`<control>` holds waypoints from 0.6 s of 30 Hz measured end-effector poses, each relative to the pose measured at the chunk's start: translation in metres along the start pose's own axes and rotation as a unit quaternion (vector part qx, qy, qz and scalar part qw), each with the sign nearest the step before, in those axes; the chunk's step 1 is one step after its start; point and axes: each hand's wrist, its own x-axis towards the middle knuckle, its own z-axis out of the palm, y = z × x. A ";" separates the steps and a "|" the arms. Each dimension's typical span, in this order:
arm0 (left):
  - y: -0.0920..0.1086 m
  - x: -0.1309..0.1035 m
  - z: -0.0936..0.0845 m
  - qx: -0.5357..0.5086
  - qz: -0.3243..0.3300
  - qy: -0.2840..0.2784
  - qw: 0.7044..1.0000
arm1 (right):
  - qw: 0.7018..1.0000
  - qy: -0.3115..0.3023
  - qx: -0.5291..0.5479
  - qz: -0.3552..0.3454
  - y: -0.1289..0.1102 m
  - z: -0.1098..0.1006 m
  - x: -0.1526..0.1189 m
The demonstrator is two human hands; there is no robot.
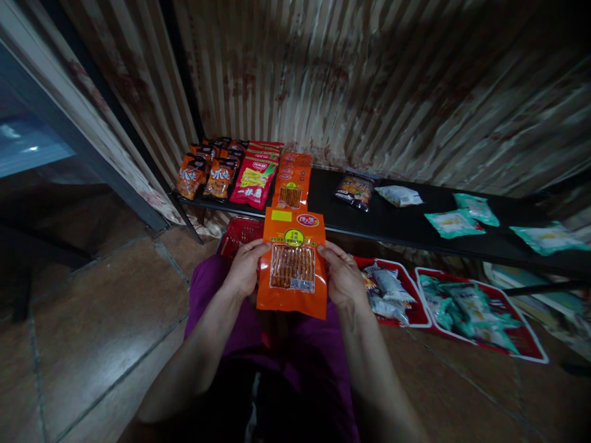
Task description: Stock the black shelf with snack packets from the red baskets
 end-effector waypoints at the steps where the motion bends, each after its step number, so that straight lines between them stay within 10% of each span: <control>1: 0.000 -0.001 -0.001 0.004 -0.006 -0.009 1.000 | 1.000 -0.001 0.002 0.000 0.000 -0.001 0.002; 18: 0.002 -0.017 -0.019 0.022 -0.068 -0.209 0.975 | 0.999 0.037 -0.012 -0.022 -0.008 0.011 0.018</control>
